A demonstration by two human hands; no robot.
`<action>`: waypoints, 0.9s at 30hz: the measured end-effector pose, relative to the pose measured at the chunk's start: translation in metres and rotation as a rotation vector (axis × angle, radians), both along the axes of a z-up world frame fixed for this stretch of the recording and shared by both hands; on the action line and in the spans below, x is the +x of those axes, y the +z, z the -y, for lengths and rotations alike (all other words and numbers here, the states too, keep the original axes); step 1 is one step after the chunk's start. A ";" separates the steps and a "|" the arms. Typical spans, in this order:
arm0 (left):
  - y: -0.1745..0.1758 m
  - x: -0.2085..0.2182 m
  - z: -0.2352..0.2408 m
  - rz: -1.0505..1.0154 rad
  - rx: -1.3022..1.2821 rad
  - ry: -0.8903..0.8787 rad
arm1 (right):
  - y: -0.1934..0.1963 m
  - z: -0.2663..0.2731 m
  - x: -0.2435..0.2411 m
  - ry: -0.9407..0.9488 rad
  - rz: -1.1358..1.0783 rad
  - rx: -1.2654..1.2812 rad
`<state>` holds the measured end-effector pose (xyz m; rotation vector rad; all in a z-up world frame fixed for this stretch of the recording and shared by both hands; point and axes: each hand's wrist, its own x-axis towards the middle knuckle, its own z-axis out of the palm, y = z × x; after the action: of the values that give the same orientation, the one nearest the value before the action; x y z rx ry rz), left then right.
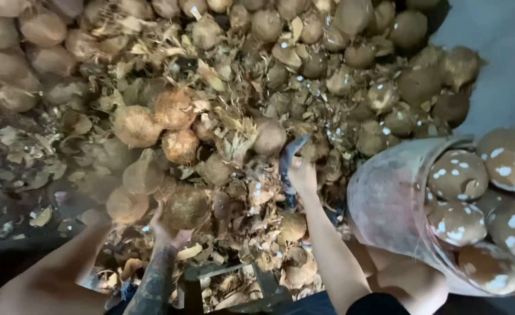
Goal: The person sits on the floor and uses a knife to peel the husk off coconuts. They hold the coconut in one hand and strike the husk with the knife in the other, removing the fibrous outer layer. The peeled coconuts are placed into a large bucket to the right.
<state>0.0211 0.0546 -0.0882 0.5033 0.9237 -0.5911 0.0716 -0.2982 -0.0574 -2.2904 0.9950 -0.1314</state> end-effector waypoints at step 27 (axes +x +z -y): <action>0.032 -0.017 -0.044 0.283 -0.087 0.106 | 0.128 -0.135 -0.158 0.513 0.475 0.985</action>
<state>0.0041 0.0986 -0.0566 0.4437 0.6492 -0.4478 -0.0864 -0.1628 0.0707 -1.4154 0.1179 0.0343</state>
